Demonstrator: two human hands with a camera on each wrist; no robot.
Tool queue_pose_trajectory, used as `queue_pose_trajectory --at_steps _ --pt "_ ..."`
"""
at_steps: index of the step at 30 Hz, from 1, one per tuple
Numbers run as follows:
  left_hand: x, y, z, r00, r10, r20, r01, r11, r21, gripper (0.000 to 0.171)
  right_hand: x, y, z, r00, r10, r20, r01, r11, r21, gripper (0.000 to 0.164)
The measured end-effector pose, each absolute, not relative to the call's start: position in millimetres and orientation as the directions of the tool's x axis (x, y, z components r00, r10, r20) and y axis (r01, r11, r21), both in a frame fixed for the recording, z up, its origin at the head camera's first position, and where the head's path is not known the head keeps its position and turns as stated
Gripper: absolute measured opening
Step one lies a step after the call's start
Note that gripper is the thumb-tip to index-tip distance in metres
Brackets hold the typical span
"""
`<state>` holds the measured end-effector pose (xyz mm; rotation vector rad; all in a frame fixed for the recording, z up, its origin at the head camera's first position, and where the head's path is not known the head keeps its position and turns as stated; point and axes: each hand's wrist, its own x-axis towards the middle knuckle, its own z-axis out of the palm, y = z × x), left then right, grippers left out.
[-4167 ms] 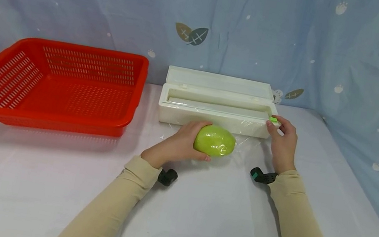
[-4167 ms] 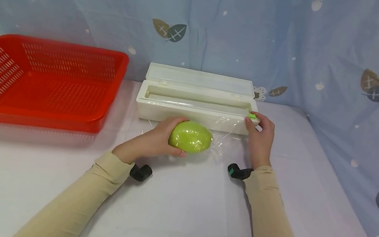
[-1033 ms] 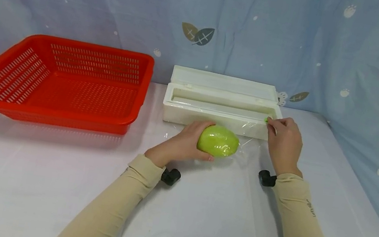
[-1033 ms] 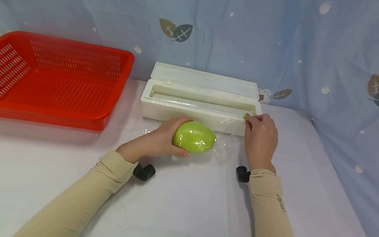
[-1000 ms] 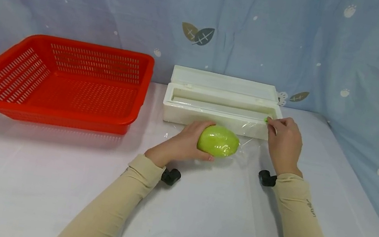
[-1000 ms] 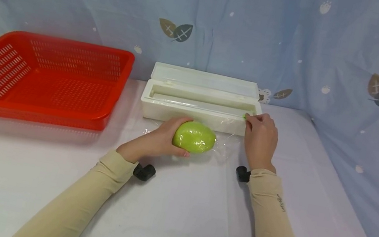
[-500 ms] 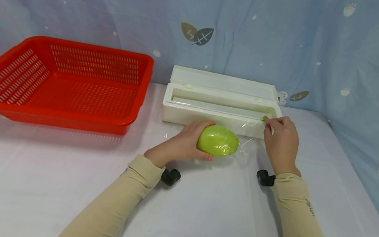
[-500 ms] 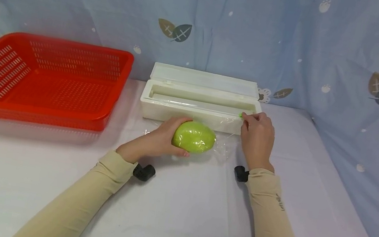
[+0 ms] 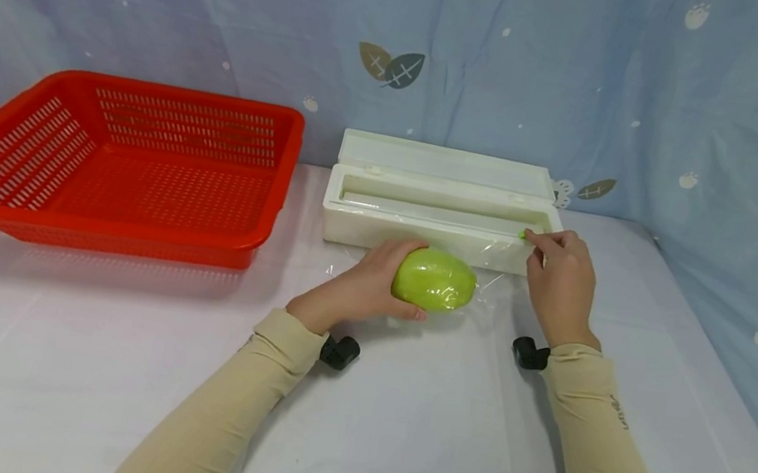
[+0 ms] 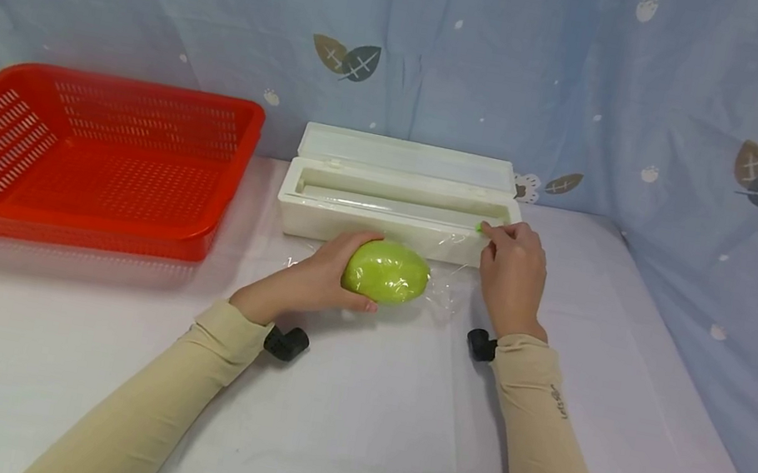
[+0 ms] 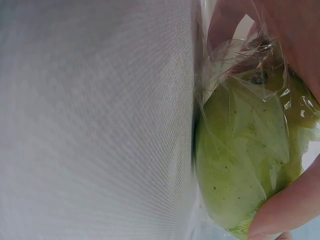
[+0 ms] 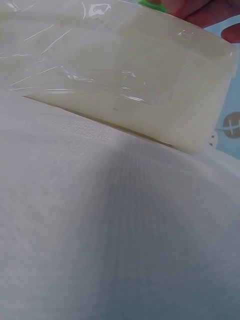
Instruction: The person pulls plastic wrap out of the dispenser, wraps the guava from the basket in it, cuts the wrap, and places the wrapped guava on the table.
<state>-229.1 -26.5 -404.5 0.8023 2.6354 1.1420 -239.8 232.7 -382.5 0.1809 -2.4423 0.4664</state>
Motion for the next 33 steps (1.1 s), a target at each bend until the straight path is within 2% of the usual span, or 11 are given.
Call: queue_pose_trajectory --at_steps 33 --pt "-229.3 -25.8 -403.6 -0.847 0.528 0.054 0.400 0.568 0.719 0.093 -238.9 233.2 -382.5 -0.792 -0.048 0.609 -0.287 0.909 -0.302 0.025"
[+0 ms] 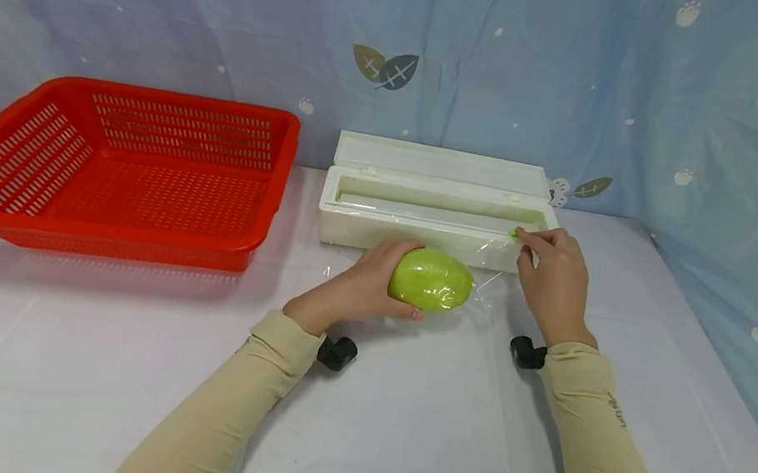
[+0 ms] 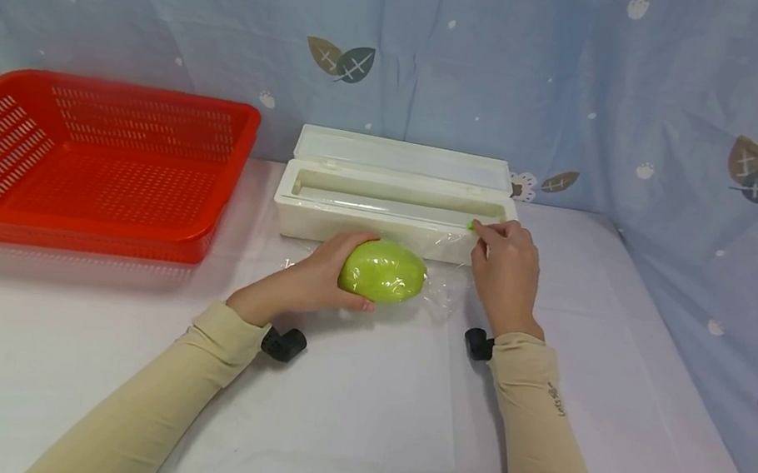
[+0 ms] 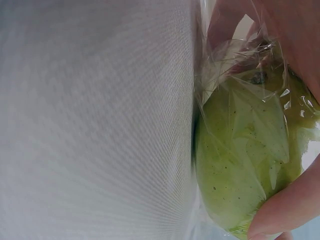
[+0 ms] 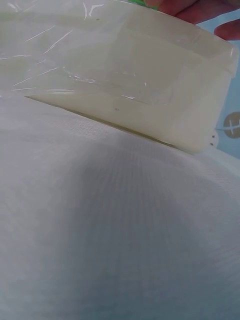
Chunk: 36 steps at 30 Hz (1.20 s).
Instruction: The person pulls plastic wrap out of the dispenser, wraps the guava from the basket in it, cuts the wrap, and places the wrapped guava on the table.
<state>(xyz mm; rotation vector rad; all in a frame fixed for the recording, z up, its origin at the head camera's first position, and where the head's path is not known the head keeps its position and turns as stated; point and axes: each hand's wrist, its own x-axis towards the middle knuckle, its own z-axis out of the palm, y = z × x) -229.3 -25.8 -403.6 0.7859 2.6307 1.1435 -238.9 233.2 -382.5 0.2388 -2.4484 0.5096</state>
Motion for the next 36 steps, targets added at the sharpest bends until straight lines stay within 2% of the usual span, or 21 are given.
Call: queue_pose_trajectory --at_steps 27,36 --pt "-229.0 -25.1 -403.1 -0.849 0.524 0.070 0.410 0.569 0.713 0.092 -239.0 233.4 -379.6 -0.780 -0.092 0.619 -0.334 0.898 -0.288 0.026" --pt "-230.1 -24.7 -405.4 -0.842 0.532 0.088 0.428 0.560 0.709 0.091 -238.2 233.5 -381.5 -0.799 -0.091 0.595 -0.322 0.899 -0.296 0.028"
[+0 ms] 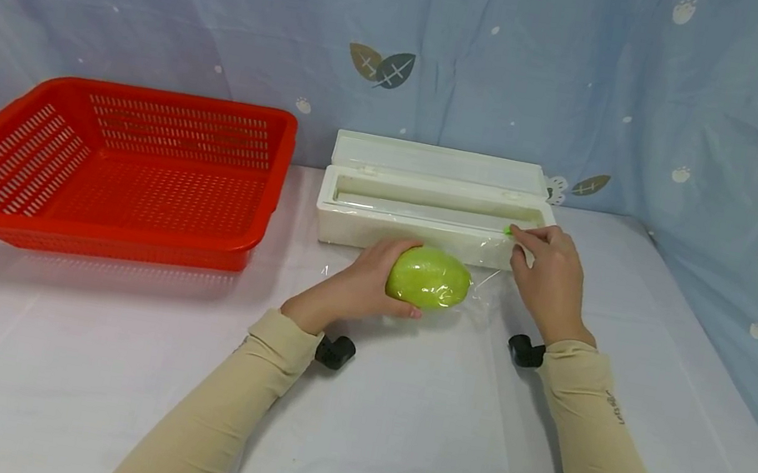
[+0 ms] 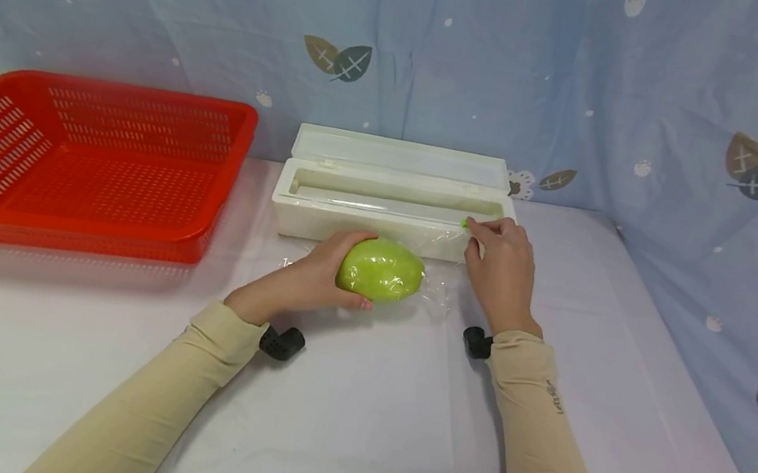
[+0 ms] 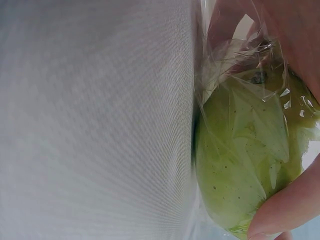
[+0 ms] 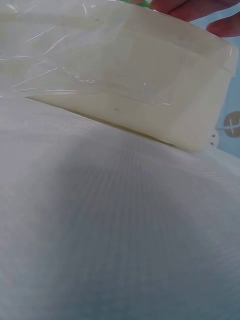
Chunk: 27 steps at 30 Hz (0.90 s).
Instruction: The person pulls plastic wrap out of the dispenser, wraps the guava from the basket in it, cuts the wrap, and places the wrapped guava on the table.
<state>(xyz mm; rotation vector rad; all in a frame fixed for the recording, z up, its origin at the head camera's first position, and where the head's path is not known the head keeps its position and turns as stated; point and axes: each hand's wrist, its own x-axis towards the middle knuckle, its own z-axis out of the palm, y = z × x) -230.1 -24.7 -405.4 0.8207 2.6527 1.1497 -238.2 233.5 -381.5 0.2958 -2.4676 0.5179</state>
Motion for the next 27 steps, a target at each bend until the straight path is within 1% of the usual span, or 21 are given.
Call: queue_pose_trajectory --at_steps 4,8,21,27 --pt "-229.4 -25.2 -405.0 -0.846 0.528 0.074 0.417 0.568 0.710 0.091 -237.8 233.6 -382.3 -0.807 -0.091 0.583 -0.318 0.899 -0.300 0.028" --pt "-228.6 -25.3 -404.0 -0.849 0.525 0.062 0.405 0.571 0.714 0.091 -237.5 233.7 -381.9 -0.800 -0.094 0.593 -0.328 0.895 -0.301 0.028" --pt "-229.1 -24.3 -404.8 -0.847 0.528 0.069 0.412 0.567 0.713 0.093 -235.9 233.1 -379.9 -0.807 -0.102 0.581 -0.334 0.891 -0.309 0.029" --pt "-229.2 -24.6 -404.9 -0.849 0.525 0.064 0.409 0.574 0.710 0.093 -236.4 233.5 -379.8 -0.800 -0.117 0.588 -0.352 0.886 -0.303 0.028"
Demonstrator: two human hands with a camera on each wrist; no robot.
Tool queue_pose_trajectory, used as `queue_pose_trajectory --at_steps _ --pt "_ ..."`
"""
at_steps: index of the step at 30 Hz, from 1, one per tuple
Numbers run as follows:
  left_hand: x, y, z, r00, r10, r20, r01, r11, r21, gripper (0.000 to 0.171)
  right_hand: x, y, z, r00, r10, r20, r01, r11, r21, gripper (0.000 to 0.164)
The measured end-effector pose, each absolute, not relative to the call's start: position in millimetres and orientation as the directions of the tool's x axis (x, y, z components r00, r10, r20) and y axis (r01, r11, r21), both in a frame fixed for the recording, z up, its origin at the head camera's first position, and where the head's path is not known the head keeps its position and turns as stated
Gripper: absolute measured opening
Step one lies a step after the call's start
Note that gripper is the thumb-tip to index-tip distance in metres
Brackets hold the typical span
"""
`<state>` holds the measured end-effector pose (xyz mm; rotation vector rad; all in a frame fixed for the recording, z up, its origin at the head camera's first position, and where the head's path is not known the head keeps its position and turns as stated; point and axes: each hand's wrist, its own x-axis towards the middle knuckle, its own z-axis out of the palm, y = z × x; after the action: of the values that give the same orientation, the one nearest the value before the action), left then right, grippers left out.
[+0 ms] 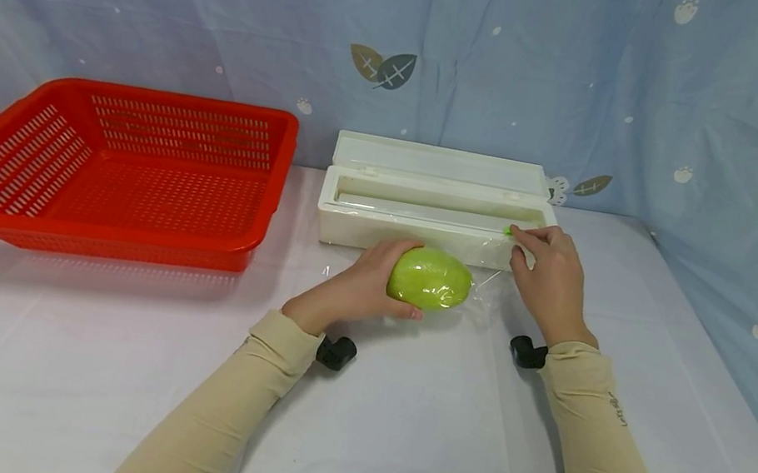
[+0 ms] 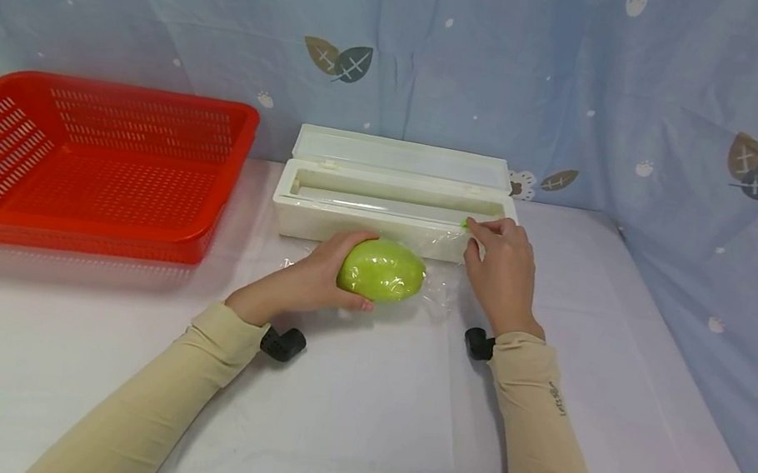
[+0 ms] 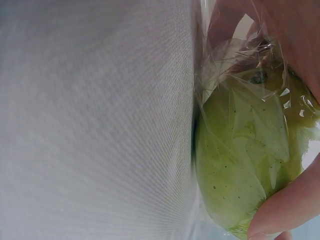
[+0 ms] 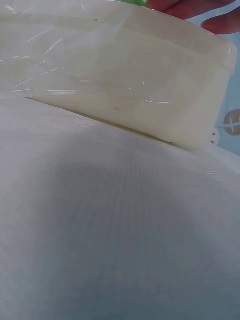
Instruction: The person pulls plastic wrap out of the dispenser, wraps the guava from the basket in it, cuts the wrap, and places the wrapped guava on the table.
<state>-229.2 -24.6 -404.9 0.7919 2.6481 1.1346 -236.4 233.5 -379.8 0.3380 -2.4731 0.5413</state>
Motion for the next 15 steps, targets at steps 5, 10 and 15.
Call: queue_pose_trajectory --at_steps 5,10,15 --pt "-229.0 -24.7 -404.1 -0.848 0.526 0.064 0.411 0.579 0.704 0.093 -236.7 234.4 -380.4 -0.791 -0.127 0.598 -0.371 0.878 -0.304 0.028" --pt "-229.1 -25.1 -404.3 -0.845 0.530 0.073 0.422 0.576 0.700 0.092 -236.9 234.3 -380.7 -0.794 -0.123 0.596 -0.367 0.878 -0.307 0.027" --pt "-229.0 -25.0 -404.6 -0.846 0.529 0.074 0.421 0.576 0.701 0.092 -237.4 234.2 -380.8 -0.797 -0.126 0.590 -0.366 0.879 -0.306 0.028"
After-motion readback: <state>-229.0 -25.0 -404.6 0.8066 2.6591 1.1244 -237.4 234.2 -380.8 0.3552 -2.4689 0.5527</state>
